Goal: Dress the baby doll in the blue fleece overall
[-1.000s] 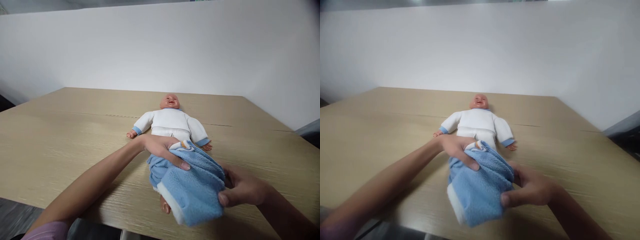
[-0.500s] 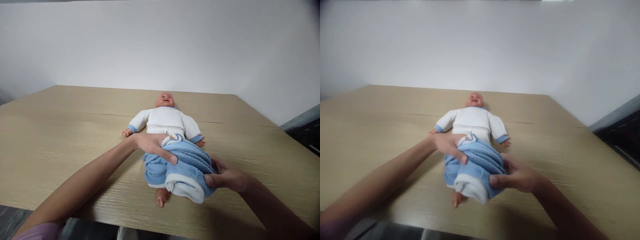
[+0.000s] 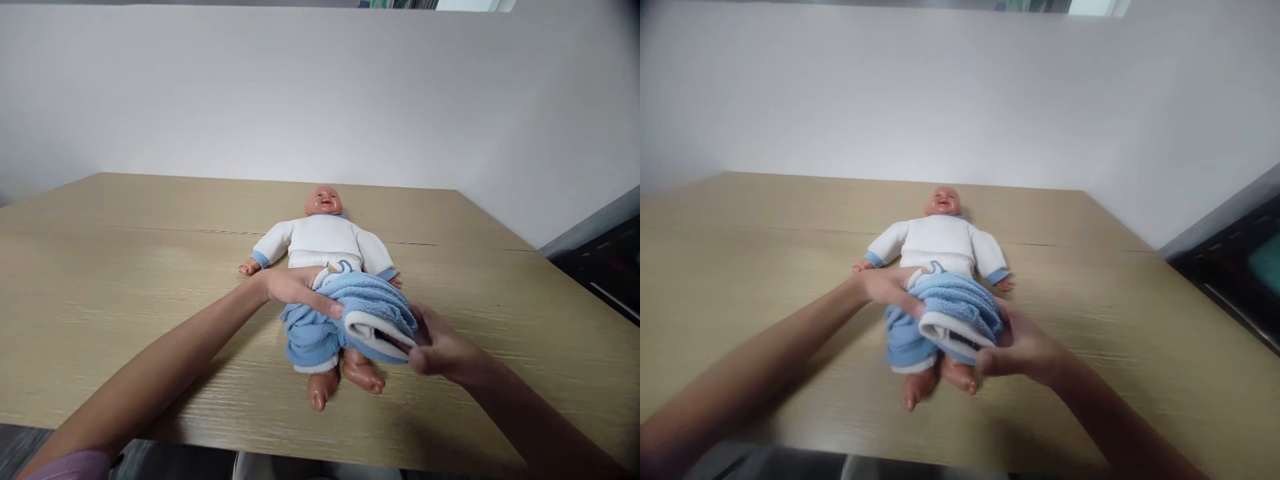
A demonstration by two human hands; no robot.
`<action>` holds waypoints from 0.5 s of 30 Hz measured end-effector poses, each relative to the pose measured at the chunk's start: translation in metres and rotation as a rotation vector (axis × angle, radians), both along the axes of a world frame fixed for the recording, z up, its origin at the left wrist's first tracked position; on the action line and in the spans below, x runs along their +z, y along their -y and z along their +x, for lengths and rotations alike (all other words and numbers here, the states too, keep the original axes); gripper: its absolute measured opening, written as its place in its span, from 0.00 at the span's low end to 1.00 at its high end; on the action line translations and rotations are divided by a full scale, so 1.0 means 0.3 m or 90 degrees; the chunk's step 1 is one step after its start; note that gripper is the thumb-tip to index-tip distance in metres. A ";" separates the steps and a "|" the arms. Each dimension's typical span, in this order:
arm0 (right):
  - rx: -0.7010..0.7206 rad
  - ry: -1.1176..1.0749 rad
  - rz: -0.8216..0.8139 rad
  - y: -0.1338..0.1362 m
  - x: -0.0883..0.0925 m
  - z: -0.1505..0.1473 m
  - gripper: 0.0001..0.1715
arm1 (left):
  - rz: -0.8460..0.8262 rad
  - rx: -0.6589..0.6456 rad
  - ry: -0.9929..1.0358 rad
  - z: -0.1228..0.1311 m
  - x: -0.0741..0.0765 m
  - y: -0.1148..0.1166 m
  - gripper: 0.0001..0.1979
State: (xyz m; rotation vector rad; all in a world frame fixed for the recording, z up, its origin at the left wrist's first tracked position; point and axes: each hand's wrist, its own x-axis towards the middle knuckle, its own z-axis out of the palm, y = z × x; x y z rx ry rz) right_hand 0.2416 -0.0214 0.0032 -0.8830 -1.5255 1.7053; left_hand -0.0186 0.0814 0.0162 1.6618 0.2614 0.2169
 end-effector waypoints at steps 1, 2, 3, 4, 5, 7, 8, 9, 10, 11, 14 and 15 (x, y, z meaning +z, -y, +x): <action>-0.027 0.022 0.029 0.002 0.001 -0.004 0.33 | 0.010 0.000 0.001 -0.001 0.003 0.003 0.31; -0.069 0.033 0.051 0.001 0.001 -0.012 0.30 | 0.014 0.000 0.001 -0.001 0.006 0.008 0.30; -0.121 0.030 0.066 -0.001 0.001 -0.022 0.26 | 0.013 0.000 0.000 0.000 0.009 0.012 0.30; -0.176 0.020 0.077 -0.003 -0.001 -0.033 0.23 | 0.009 0.003 -0.002 0.001 0.010 0.017 0.30; -0.224 0.007 0.085 -0.005 -0.003 -0.045 0.22 | 0.005 0.008 -0.006 0.002 0.010 0.020 0.30; -0.287 0.010 0.092 0.003 -0.007 -0.065 0.22 | -0.006 0.023 -0.013 0.006 0.008 0.024 0.30; -0.308 0.030 0.099 0.014 -0.009 -0.073 0.22 | -0.013 0.023 -0.006 0.008 0.007 0.025 0.32; -0.329 0.053 0.103 0.033 -0.013 -0.080 0.22 | -0.019 0.013 0.002 0.012 0.008 0.026 0.34; -0.352 0.075 0.102 0.058 -0.019 -0.088 0.22 | -0.019 -0.007 0.009 0.015 0.010 0.028 0.35; -0.376 0.088 0.095 0.090 -0.028 -0.096 0.23 | -0.009 -0.032 0.009 0.019 0.016 0.031 0.36; -0.408 0.075 0.031 0.210 -0.076 -0.137 0.25 | 0.064 -0.062 -0.038 0.031 0.042 0.045 0.26; -0.397 0.068 -0.005 0.252 -0.097 -0.158 0.26 | 0.090 -0.053 -0.060 0.034 0.051 0.051 0.21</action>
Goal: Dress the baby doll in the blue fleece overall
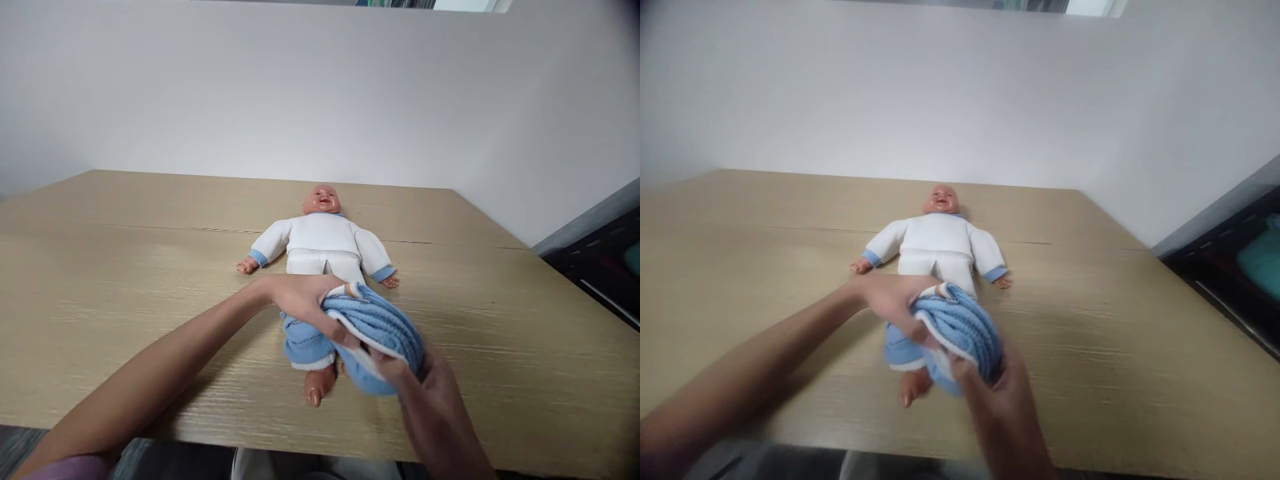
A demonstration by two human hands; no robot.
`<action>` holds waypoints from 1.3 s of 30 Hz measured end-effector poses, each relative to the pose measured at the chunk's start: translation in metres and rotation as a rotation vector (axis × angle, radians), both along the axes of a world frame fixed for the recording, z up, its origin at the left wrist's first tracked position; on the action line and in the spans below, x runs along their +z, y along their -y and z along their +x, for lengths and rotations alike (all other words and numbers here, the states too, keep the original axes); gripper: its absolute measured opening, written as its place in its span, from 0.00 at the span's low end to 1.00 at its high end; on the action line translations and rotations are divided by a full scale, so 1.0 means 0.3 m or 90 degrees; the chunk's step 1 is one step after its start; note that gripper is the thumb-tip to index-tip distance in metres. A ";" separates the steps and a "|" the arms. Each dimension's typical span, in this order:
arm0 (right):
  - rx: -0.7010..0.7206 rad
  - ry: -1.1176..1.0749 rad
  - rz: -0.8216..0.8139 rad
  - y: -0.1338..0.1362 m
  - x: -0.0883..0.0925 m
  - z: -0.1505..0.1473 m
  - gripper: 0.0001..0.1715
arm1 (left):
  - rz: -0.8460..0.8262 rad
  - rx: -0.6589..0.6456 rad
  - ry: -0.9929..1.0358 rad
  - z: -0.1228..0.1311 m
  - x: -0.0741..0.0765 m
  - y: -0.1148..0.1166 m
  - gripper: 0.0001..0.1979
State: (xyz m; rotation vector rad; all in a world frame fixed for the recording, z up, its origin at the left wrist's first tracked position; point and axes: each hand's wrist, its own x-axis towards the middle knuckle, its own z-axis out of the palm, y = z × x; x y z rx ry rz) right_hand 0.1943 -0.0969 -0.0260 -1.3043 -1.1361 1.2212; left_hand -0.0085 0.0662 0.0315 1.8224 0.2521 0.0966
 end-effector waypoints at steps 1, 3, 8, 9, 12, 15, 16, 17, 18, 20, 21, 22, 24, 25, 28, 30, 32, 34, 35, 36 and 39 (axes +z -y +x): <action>0.001 -0.010 -0.039 0.039 -0.022 -0.024 0.25 | 0.023 0.008 -0.016 0.003 0.008 0.007 0.17; -0.040 -0.003 -0.091 0.104 -0.062 -0.072 0.25 | 0.087 0.018 -0.055 0.010 0.021 0.022 0.12; -0.231 0.216 0.024 0.165 -0.124 -0.106 0.27 | 0.284 0.065 -0.237 0.032 0.040 0.069 0.19; -0.263 0.290 0.058 0.164 -0.133 -0.093 0.25 | 0.309 0.069 -0.264 0.036 0.041 0.078 0.23; -0.271 0.483 0.214 0.151 -0.158 -0.041 0.14 | 0.379 0.081 -0.341 0.046 0.031 0.101 0.30; -0.211 0.571 0.310 0.138 -0.180 -0.004 0.10 | 0.425 0.093 -0.383 0.052 0.010 0.116 0.33; -0.202 0.581 0.312 0.136 -0.186 0.001 0.12 | 0.431 0.092 -0.383 0.053 0.004 0.120 0.34; -0.195 0.577 0.300 0.135 -0.193 0.005 0.13 | 0.433 0.090 -0.380 0.054 -0.001 0.123 0.35; -0.184 0.558 0.283 0.137 -0.200 0.006 0.14 | 0.430 0.090 -0.378 0.056 -0.005 0.125 0.35; -0.169 0.483 0.229 0.143 -0.211 0.008 0.15 | 0.423 0.096 -0.377 0.059 -0.010 0.130 0.33; -0.164 0.439 0.197 0.146 -0.215 0.009 0.16 | 0.425 0.101 -0.376 0.061 -0.011 0.132 0.31; -0.166 0.404 0.168 0.150 -0.217 0.009 0.17 | 0.433 0.103 -0.373 0.063 -0.013 0.133 0.29; -0.170 0.369 0.128 0.158 -0.217 0.010 0.19 | 0.451 0.098 -0.355 0.066 -0.018 0.134 0.25; -0.168 0.364 0.111 0.162 -0.215 0.010 0.21 | 0.460 0.093 -0.341 0.067 -0.021 0.134 0.24; -0.163 0.344 0.054 0.172 -0.209 0.006 0.24 | 0.468 0.090 -0.309 0.069 -0.031 0.131 0.24; -0.162 0.292 0.008 0.176 -0.210 0.004 0.25 | 0.456 0.095 -0.304 0.069 -0.032 0.128 0.24; -0.148 0.213 -0.038 0.176 -0.212 0.003 0.29 | 0.403 0.102 -0.296 0.068 -0.028 0.126 0.24; -0.140 0.131 -0.066 0.170 -0.210 0.002 0.32 | 0.318 0.122 -0.276 0.063 -0.020 0.124 0.24; -0.143 0.097 -0.070 0.166 -0.207 0.001 0.32 | 0.275 0.132 -0.261 0.059 -0.015 0.123 0.24; -0.148 0.068 -0.070 0.160 -0.201 0.000 0.31 | 0.239 0.142 -0.243 0.053 -0.011 0.122 0.24; -0.149 0.008 -0.076 0.137 -0.184 0.001 0.28 | 0.171 0.167 -0.165 0.031 -0.003 0.125 0.23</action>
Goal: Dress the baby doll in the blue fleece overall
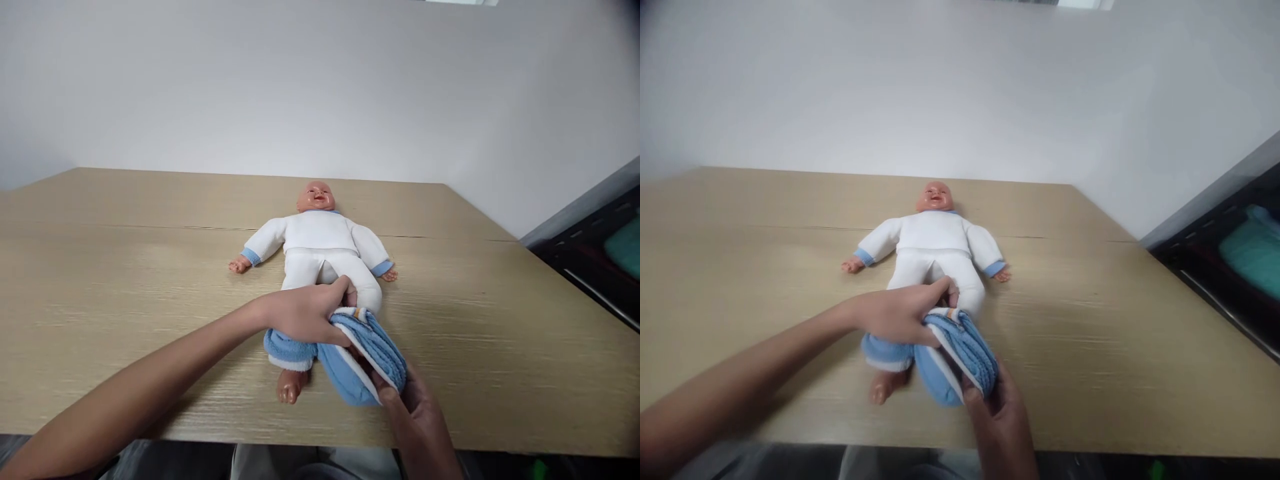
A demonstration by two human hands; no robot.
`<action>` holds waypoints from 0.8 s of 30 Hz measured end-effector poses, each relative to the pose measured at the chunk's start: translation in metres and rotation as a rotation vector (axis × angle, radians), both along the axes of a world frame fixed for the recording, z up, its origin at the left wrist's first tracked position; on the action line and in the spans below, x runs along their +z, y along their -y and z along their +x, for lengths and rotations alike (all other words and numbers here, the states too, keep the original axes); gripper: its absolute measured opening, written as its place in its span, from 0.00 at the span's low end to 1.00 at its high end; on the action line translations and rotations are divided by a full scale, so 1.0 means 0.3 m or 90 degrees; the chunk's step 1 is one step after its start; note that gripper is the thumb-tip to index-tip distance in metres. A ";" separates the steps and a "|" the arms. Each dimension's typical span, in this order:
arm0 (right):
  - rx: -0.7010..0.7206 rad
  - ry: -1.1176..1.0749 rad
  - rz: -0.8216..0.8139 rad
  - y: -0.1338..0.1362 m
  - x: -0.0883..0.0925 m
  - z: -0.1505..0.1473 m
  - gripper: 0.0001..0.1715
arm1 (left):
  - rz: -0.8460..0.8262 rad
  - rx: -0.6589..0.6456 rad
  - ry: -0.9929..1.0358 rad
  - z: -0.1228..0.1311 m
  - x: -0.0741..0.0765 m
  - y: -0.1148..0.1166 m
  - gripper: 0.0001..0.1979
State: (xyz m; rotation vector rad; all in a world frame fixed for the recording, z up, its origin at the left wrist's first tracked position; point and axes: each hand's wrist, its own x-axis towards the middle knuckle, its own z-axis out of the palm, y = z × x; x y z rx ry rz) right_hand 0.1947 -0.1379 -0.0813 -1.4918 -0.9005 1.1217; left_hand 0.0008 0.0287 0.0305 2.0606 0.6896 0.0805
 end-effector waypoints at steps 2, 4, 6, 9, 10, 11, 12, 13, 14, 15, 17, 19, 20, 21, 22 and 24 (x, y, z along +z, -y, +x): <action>0.017 -0.020 0.006 -0.017 0.004 0.001 0.27 | -0.015 0.016 0.055 -0.013 0.001 0.008 0.23; 0.036 -0.031 0.018 -0.031 0.001 -0.003 0.29 | -0.032 0.048 0.098 -0.022 0.000 0.019 0.22; 0.036 -0.035 0.018 -0.041 -0.002 -0.014 0.32 | -0.052 0.078 0.132 -0.027 -0.002 0.030 0.21; 0.027 -0.052 0.028 -0.055 0.003 -0.029 0.34 | -0.051 0.081 0.164 -0.034 -0.006 0.039 0.21; 0.029 -0.062 0.050 -0.063 0.010 -0.029 0.35 | -0.045 0.069 0.169 -0.037 -0.009 0.038 0.21; 0.034 -0.071 0.074 -0.072 0.018 -0.024 0.37 | -0.039 0.055 0.174 -0.042 -0.011 0.036 0.21; 0.043 -0.077 0.096 -0.084 0.027 -0.015 0.39 | -0.035 0.043 0.180 -0.048 -0.014 0.033 0.21; 0.059 -0.076 0.114 -0.099 0.037 -0.001 0.39 | -0.033 0.035 0.184 -0.055 -0.018 0.029 0.22; 0.083 -0.065 0.129 -0.115 0.049 0.017 0.39 | -0.032 0.032 0.187 -0.063 -0.021 0.026 0.23; 0.110 -0.040 0.142 -0.133 0.062 0.039 0.36 | -0.031 0.032 0.184 -0.071 -0.025 0.023 0.24; 0.168 0.043 0.166 -0.174 0.092 0.086 0.26 | -0.023 0.040 0.178 -0.085 -0.030 0.019 0.25; 0.227 0.140 0.194 -0.221 0.127 0.132 0.16 | -0.009 0.043 0.172 -0.096 -0.032 0.018 0.25; 0.262 0.185 0.203 -0.246 0.145 0.153 0.13 | 0.013 0.048 0.164 -0.100 -0.032 0.017 0.23; 0.300 0.226 0.213 -0.271 0.163 0.170 0.10 | 0.044 0.053 0.150 -0.102 -0.031 0.017 0.20; 0.334 0.263 0.226 -0.295 0.181 0.186 0.09 | 0.078 0.054 0.131 -0.103 -0.029 0.016 0.18; 0.395 0.327 0.245 -0.337 0.213 0.208 0.11 | 0.135 0.051 0.097 -0.105 -0.027 0.013 0.15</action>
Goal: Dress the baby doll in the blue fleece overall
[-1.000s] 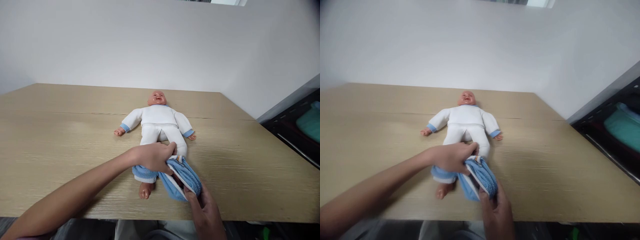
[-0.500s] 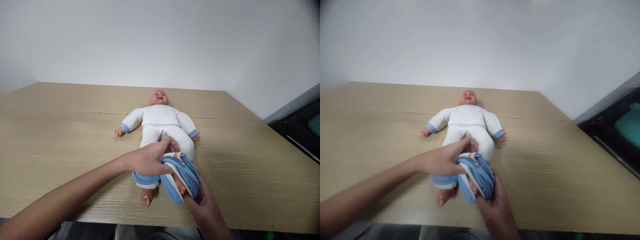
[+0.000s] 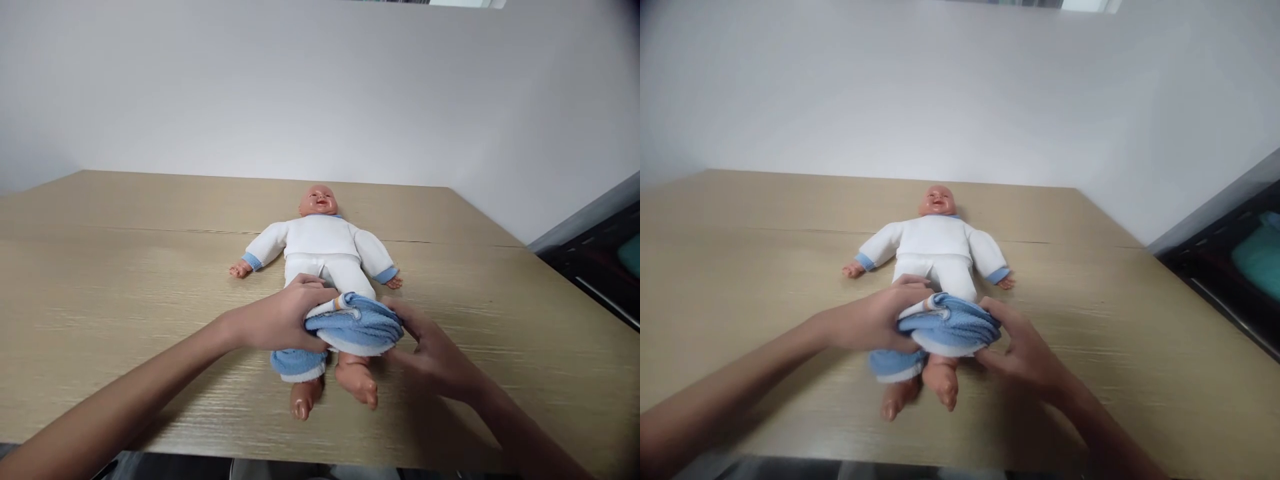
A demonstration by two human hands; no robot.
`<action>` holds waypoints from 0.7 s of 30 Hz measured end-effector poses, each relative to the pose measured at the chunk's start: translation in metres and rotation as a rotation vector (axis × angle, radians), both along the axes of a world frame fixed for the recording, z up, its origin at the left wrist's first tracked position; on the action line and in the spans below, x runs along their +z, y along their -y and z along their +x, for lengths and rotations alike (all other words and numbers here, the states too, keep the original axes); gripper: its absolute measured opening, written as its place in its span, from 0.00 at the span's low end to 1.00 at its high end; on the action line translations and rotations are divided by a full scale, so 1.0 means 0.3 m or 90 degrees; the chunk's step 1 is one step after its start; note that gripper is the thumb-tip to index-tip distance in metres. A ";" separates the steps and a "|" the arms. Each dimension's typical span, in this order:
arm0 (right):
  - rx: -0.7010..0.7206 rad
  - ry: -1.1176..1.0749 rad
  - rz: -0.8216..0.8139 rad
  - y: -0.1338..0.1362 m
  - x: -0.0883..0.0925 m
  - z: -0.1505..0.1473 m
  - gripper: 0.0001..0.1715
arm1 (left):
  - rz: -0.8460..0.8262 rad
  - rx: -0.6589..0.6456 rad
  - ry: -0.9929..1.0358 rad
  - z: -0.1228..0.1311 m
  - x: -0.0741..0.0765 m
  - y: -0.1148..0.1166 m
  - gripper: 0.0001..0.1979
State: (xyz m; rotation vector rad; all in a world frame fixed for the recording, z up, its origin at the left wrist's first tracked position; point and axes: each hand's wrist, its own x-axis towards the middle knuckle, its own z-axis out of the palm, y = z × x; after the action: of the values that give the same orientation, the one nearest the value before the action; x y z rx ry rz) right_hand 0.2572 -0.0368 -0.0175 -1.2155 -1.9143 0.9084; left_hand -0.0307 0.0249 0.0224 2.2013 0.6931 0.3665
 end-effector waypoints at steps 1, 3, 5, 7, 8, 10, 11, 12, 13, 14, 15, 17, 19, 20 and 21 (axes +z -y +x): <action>0.025 0.028 0.005 -0.017 0.014 0.008 0.13 | 0.012 0.000 -0.012 -0.002 0.000 -0.001 0.15; 0.075 0.078 0.001 -0.041 0.039 0.020 0.19 | 0.019 -0.001 -0.020 -0.011 -0.002 -0.002 0.16; 0.114 0.115 -0.004 -0.056 0.054 0.030 0.23 | 0.034 -0.001 -0.005 -0.032 -0.006 0.001 0.21; 0.132 0.132 0.007 -0.071 0.059 0.040 0.22 | 0.054 0.011 0.011 -0.066 -0.011 0.008 0.28; 0.140 0.132 0.013 -0.080 0.057 0.046 0.19 | 0.063 0.029 0.014 -0.086 -0.012 0.012 0.29; 0.148 0.101 0.022 -0.104 0.049 0.057 0.14 | 0.070 0.081 0.006 -0.129 -0.014 0.016 0.27; 0.146 0.074 0.021 -0.120 0.044 0.060 0.13 | 0.066 0.104 0.000 -0.150 -0.016 0.016 0.25; 0.139 0.040 0.017 -0.137 0.039 0.060 0.12 | 0.059 0.120 -0.002 -0.169 -0.019 0.013 0.23; 0.127 0.004 0.008 -0.156 0.033 0.057 0.13 | 0.050 0.127 0.002 -0.184 -0.025 0.008 0.20; 0.110 -0.032 -0.008 -0.175 0.028 0.052 0.13 | 0.039 0.128 0.012 -0.196 -0.033 0.001 0.17; 0.094 -0.066 -0.032 -0.195 0.023 0.043 0.13 | 0.026 0.124 0.030 -0.203 -0.043 -0.009 0.13; 0.068 -0.126 -0.087 -0.231 0.013 0.020 0.14 | -0.015 0.111 0.105 -0.205 -0.073 -0.030 0.08; 0.051 -0.178 -0.134 -0.260 0.000 -0.004 0.16 | -0.072 0.119 0.189 -0.196 -0.111 -0.051 0.07; 0.044 -0.205 -0.153 -0.270 -0.008 -0.013 0.17 | -0.097 0.142 0.223 -0.189 -0.130 -0.059 0.08; 0.038 -0.232 -0.172 -0.277 -0.018 -0.021 0.17 | -0.115 0.179 0.248 -0.184 -0.148 -0.066 0.10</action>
State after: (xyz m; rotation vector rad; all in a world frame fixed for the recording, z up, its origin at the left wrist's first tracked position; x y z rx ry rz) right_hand 0.2510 0.0464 -0.0229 -1.0561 -1.5795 1.3541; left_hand -0.0857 0.0446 -0.0220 1.7916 0.7823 0.8187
